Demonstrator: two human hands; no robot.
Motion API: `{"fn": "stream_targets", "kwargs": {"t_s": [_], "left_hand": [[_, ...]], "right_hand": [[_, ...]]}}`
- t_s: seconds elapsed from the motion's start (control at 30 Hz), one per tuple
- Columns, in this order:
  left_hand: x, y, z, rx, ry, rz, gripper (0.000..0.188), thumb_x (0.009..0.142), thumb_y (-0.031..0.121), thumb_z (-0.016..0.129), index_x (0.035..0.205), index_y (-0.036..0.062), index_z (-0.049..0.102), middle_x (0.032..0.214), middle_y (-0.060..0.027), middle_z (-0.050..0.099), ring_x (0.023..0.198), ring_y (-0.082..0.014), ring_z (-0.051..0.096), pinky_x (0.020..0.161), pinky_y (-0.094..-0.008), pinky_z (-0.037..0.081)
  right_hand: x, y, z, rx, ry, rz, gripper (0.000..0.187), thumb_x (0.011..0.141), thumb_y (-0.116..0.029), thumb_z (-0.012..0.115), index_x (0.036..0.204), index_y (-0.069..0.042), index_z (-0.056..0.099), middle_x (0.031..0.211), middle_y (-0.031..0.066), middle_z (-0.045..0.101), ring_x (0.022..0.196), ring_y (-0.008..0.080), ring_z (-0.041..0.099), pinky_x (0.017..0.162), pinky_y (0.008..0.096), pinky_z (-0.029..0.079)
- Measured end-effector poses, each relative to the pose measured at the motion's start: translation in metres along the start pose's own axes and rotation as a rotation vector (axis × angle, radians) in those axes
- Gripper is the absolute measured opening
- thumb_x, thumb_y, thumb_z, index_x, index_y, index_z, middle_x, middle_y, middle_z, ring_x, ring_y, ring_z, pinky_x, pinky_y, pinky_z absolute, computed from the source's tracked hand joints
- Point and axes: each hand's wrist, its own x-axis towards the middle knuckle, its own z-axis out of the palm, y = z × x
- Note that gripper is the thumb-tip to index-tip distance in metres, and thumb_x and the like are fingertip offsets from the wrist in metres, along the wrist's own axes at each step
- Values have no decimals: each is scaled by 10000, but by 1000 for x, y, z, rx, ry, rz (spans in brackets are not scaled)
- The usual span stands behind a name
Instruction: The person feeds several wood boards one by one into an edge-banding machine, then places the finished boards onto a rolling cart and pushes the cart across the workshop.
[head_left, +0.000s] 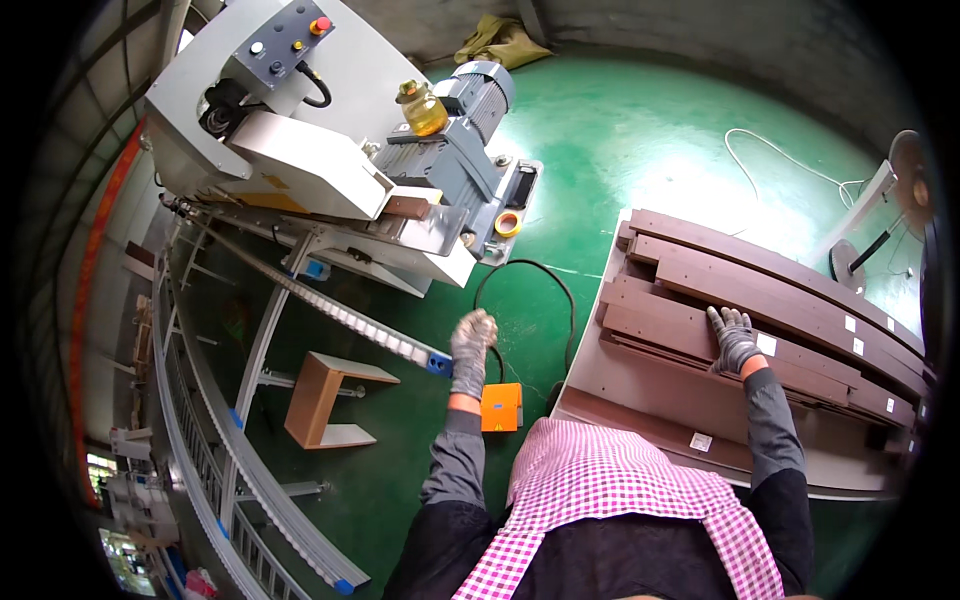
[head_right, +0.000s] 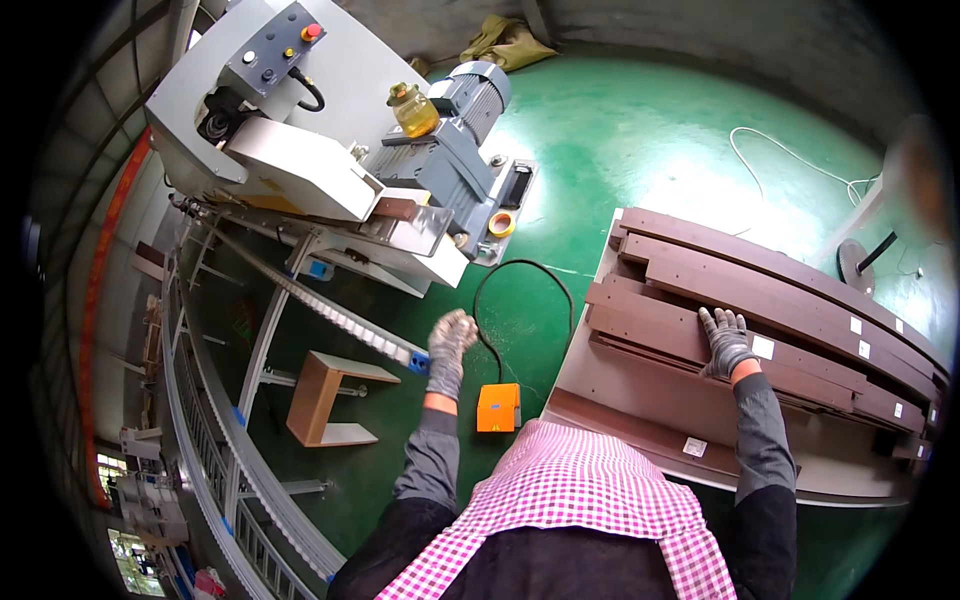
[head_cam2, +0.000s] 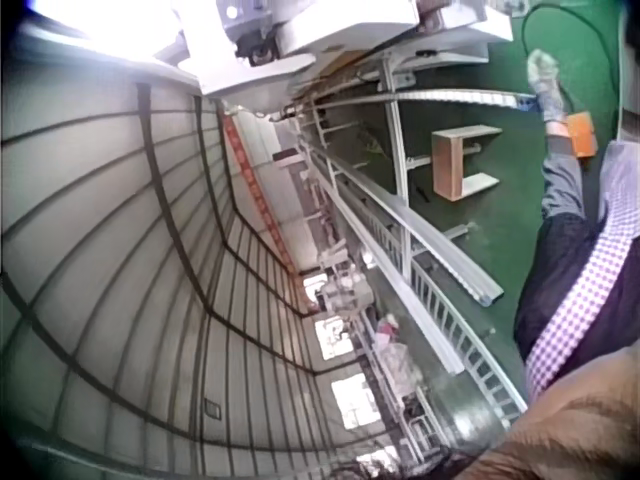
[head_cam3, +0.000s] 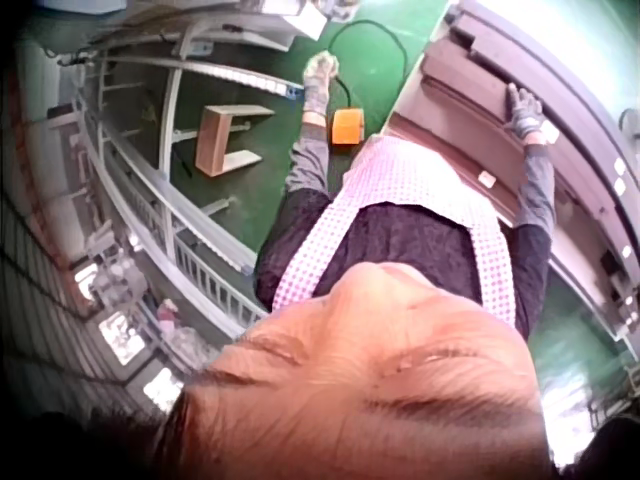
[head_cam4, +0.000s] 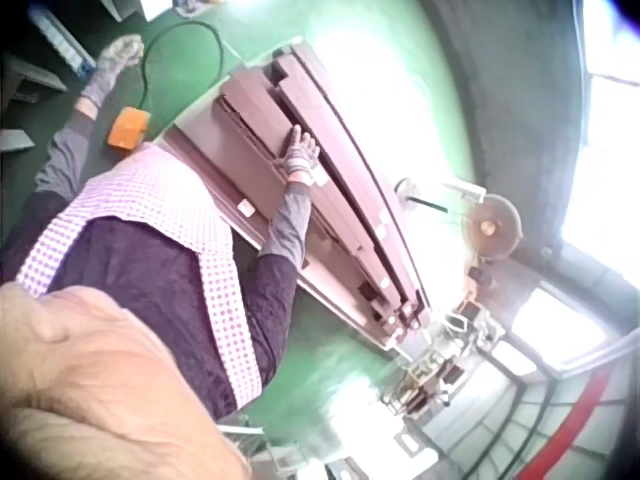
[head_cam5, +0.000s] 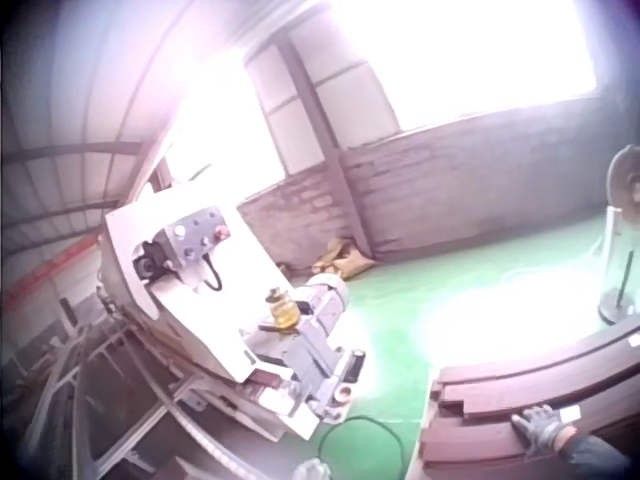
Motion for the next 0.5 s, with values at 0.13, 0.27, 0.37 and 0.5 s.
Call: {"fn": "stream_targets", "kwargs": {"t_s": [0.13,0.27,0.37,0.5], "left_hand": [[82,39,7,62,104,40,380,778,169,616,1101,50,455,939,-68,551,789,-165,550,664,-285,470],[142,69,27,-510,117,-432,801,761,550,514,1311,55,208,1305,-126,311,1198,-296,326,969,-454,310],[183,52,44,-579,175,-440,859,712,593,541,1305,51,239,1334,-120,277,1215,-291,304,972,-459,304],[242,21,14,-861,56,-443,724,650,567,627,1101,32,443,1156,-106,448,1076,-285,408,942,-456,334]], "right_hand": [[-4,-27,-6,125,162,50,1184,451,-492,764,1361,-113,109,1370,196,204,1285,345,150,1046,450,86],[-7,-69,-4,391,422,71,1071,511,-404,760,1340,-66,172,1337,183,266,1245,320,242,1032,404,184],[-7,-104,11,608,547,77,987,545,-335,760,1318,-40,223,1302,193,319,1213,321,300,1013,381,242],[-17,-162,5,1146,605,-29,714,701,-231,683,1273,-16,312,1199,189,445,1101,296,449,934,343,363]]}}
